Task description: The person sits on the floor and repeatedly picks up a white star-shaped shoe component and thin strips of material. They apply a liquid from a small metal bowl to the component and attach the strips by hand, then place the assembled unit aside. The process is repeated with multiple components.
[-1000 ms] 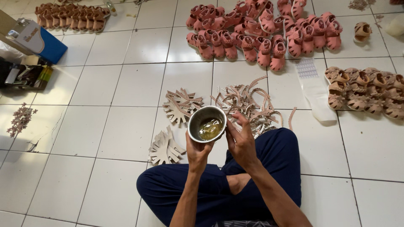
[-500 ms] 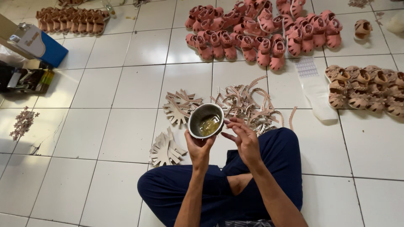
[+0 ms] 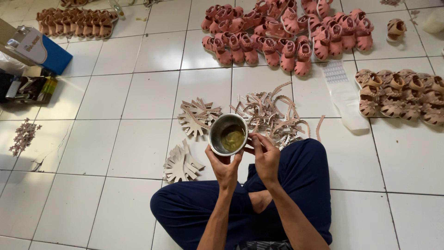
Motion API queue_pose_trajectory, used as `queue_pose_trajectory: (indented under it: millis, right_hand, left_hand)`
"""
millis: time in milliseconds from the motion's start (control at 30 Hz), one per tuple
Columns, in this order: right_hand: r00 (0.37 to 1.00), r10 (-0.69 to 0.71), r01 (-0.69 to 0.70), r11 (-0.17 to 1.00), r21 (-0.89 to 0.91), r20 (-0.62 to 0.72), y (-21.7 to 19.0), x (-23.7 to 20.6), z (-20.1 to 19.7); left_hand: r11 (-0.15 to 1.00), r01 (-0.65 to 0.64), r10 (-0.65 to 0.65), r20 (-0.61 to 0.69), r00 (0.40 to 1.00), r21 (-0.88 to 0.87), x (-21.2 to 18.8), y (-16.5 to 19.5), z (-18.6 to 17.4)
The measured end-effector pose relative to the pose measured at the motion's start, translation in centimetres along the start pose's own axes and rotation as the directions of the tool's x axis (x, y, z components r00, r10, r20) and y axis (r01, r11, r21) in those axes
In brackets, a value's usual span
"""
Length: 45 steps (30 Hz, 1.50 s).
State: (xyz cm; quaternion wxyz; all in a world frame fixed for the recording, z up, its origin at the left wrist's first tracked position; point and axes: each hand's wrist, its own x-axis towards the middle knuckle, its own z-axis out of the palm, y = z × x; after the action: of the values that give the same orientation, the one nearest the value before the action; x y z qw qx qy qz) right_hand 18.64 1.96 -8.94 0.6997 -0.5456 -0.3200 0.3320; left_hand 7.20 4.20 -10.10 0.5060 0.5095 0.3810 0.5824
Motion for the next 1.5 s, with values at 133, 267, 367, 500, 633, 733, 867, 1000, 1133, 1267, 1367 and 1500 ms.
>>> queue_pose_trajectory:
  millis: [133,267,367,500,633,733,867,1000,1133,1267,1367,1500]
  right_hand:
    - [0.995,-0.094,0.092,0.992,-0.092,-0.022,0.4,-0.6,0.6]
    - [0.978,-0.206,0.197,0.957,-0.211,-0.02,1.0,-1.4,1.2]
    - [0.943,-0.331,0.31,0.826,-0.47,0.04,1.2,-1.7,1.1]
    - [0.979,-0.196,0.201,0.867,-0.456,0.057,1.2,-1.7,0.7]
    - [0.962,-0.197,0.263,0.85,-0.457,0.188,1.7,-2.3,-0.6]
    - [0.995,-0.025,0.066,0.877,-0.476,0.092,2.7,-2.2,-2.2]
    - [0.98,0.189,-0.165,0.949,-0.267,0.068,3.2,0.0,-6.1]
    - [0.906,0.382,-0.409,0.901,0.145,0.183,2.6,1.1,-7.8]
    - [0.917,0.366,-0.383,0.919,0.095,0.158,2.6,1.4,-7.0]
    - [0.936,0.298,-0.307,0.952,0.017,0.187,3.1,1.3,-7.1]
    - [0.937,0.303,-0.297,0.953,-0.065,0.175,3.8,1.9,-7.0]
    - [0.923,0.315,-0.29,0.947,-0.138,0.223,4.6,2.7,-6.3]
  left_hand:
    - [0.999,0.008,-0.01,-0.039,0.999,-0.042,-0.2,-0.8,0.1]
    - [1.0,0.026,-0.026,-0.09,0.996,-0.007,-0.4,-1.4,0.6]
    - [1.0,0.018,-0.018,-0.128,0.992,-0.006,-0.3,-1.6,1.0]
    - [1.0,0.016,-0.013,-0.119,0.993,0.027,0.4,-1.5,0.7]
    - [0.996,0.001,0.003,-0.05,0.999,0.088,1.4,-1.9,0.3]
    - [0.989,0.033,-0.027,-0.045,0.999,0.141,2.5,-2.8,0.2]
    - [0.935,0.101,-0.077,-0.084,0.993,0.34,3.9,-3.9,-0.5]
    - [0.837,0.114,-0.126,-0.015,0.992,0.535,3.9,-4.4,-0.8]
    - [0.784,-0.214,0.146,0.162,0.976,0.583,3.6,-4.8,-1.2]
    - [0.807,0.042,-0.162,0.153,0.975,0.589,3.5,-5.5,-3.1]
    - [0.635,-0.028,-0.197,0.197,0.96,0.772,4.6,-5.5,-5.9]
    - [0.344,-0.02,-0.215,0.1,0.972,0.939,6.4,-3.7,-11.7]
